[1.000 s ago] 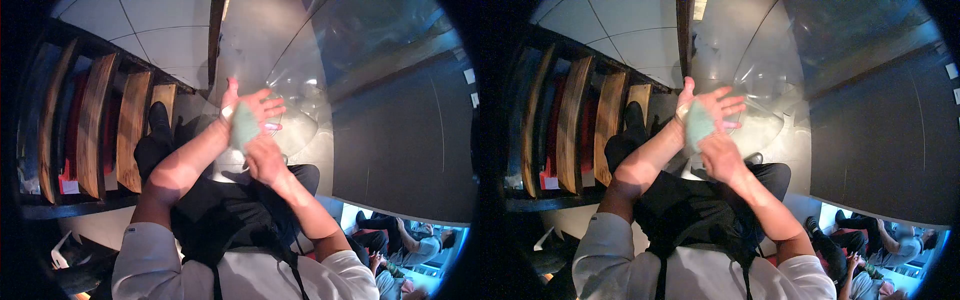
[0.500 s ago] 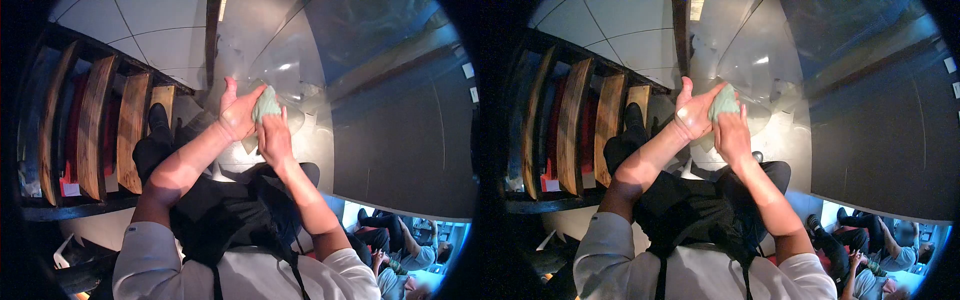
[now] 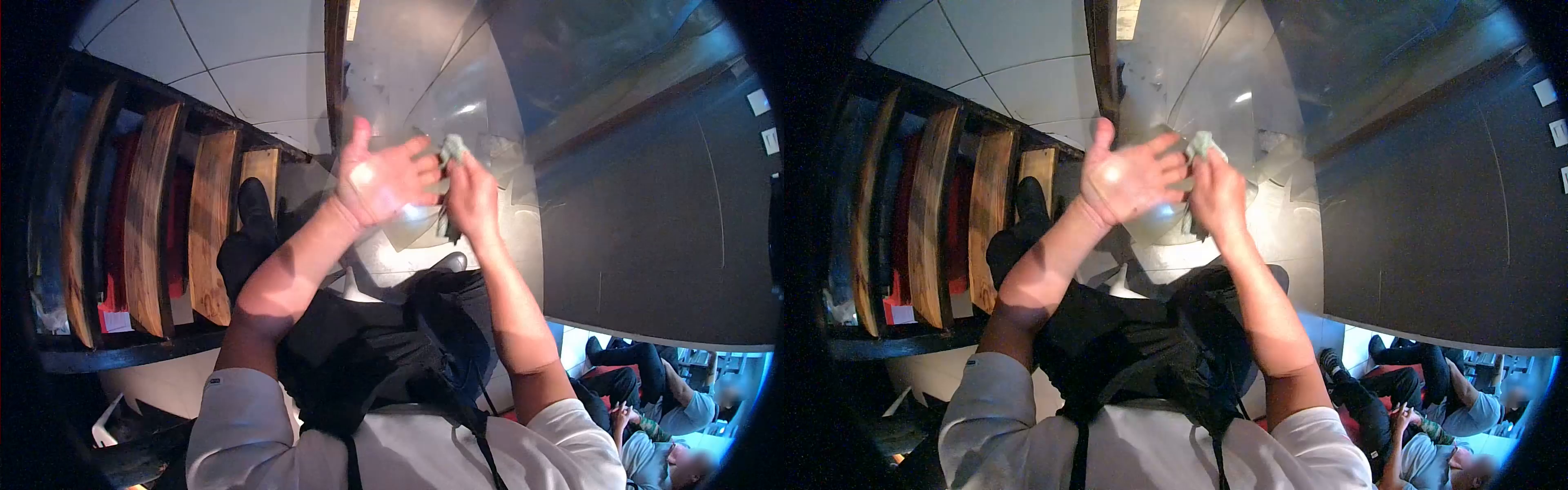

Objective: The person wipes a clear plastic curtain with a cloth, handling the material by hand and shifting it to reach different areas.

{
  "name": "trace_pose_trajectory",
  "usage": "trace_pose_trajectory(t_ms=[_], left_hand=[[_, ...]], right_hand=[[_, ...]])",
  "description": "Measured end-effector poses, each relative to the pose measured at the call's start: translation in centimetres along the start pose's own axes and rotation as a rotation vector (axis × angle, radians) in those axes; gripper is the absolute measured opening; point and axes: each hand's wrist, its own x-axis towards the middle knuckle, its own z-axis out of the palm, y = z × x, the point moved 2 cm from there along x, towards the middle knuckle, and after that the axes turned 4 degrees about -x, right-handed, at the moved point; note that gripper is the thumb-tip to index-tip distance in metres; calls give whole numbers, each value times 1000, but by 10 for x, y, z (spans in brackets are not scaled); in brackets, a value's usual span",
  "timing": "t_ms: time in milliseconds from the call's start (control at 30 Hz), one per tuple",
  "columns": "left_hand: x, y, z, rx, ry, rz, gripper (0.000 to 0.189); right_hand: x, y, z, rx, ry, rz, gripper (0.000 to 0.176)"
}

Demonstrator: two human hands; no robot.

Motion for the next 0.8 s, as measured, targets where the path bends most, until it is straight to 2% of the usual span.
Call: trace_pose_trajectory(t_ms=[33,67,100,133,167,233,300,367,400,467,500,533,567,600,633,667,700,733,767,800], left_hand=[[-1,5,9,123,9,20,120],[1,13,-1,222,-57,41,119],[5,6,-3,201,-7,71,117],[11,-9,-4,183,41,100,116],[14,-20,-7,165,87,130,115],[9,-29,-22,169,273,46,109],[8,-18,-41,135,361,167,112],[-3,-9,-18,152,338,160,111],[-3,-2,-17,120,320,154,110],[-1,0,-17,124,271,125,109],[0,-4,-20,7,217,70,109],[2,-9,-23,-108,162,12,109],[5,-17,-24,-225,106,-48,110],[2,-27,-16,287,346,55,111],[5,-34,-29,189,356,116,111],[4,-33,-39,162,336,124,110],[-1,-28,-42,141,250,85,108],[-6,-22,-45,123,165,44,106],[-6,-14,-44,157,245,90,105],[-4,-3,-40,191,327,141,104]], right_hand=[[7,-6,-10,273,-40,153,26],[17,-5,-15,339,-27,109,27],[25,-7,-18,407,-11,64,28],[29,-12,-13,602,-37,153,28],[35,-5,-3,432,-26,48,27],[28,-3,18,69,-268,81,21],[-9,-16,38,-112,-69,-293,16],[-42,-31,40,-25,-220,-513,16],[-52,-30,42,-142,-156,-598,18],[-40,-22,37,-269,-114,-460,19],[-28,-19,35,-331,-90,-390,20],[-14,-19,33,-233,10,-311,19],[-8,-20,33,-181,-30,-204,18],[-6,-22,35,-130,-69,-96,17],[-4,-25,40,-78,-105,10,17],[-15,-36,44,-14,41,-233,20],[-21,-39,43,13,-155,-205,25],[-29,-40,40,71,-82,-276,26],[-34,-41,37,131,-10,-346,27],[-29,-37,25,239,-29,-221,28]])
